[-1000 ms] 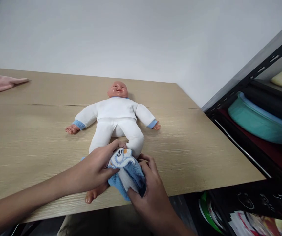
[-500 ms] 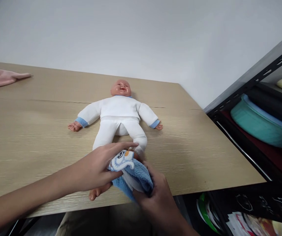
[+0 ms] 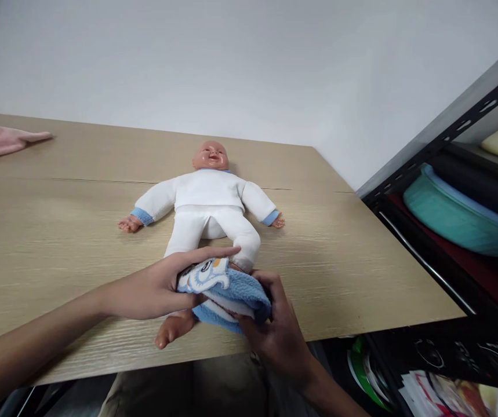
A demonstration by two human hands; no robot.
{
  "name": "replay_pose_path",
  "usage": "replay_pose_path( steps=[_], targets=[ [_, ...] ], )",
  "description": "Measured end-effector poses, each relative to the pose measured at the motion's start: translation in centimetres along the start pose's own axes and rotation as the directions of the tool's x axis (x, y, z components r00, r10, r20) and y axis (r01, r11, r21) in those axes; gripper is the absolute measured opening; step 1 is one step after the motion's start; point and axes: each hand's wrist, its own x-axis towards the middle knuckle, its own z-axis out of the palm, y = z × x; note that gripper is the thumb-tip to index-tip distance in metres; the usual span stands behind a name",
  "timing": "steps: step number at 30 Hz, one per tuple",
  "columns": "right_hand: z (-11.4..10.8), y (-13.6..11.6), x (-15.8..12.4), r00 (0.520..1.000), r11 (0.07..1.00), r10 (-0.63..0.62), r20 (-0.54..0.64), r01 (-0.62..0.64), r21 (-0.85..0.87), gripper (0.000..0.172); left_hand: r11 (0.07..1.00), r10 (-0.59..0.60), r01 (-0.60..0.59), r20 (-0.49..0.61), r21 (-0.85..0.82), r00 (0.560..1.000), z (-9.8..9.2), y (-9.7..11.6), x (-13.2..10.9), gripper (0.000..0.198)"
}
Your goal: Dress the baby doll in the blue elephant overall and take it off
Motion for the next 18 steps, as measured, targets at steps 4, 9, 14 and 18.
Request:
replay_pose_path(
  steps=[4, 9, 14, 18],
  targets=[
    [-0.1, 0.9, 0.0, 0.994, 0.996, -0.085, -0.065, 0.088, 0.035, 0.033, 0.997, 0.056, -0.054, -0.040, 0.049, 0.998, 0.1, -0.2, 0.1, 0.080],
    [-0.3, 1.1, 1.2, 0.995, 0.997, -0.052, -0.084, 0.056, 0.050, 0.028, 0.975, 0.171, -0.149, -0.125, 0.167, 0.977, 0.0, -0.9, 0.7, 0.026],
    [-1.4, 0.9, 3.6, 0.984, 0.967, 0.139, 0.113, -0.160, 0.201, 0.032, 0.992, 0.088, -0.075, -0.143, 0.097, 0.986, -0.1, -0.8, 1.2, 0.023],
    [-2.4, 0.7, 6.0, 0.931, 0.939, 0.207, 0.301, -0.275, 0.205, 0.042, 1.000, 0.000, 0.003, -0.165, 0.020, 0.986, -0.1, -0.4, 1.8, 0.028]
  ],
)
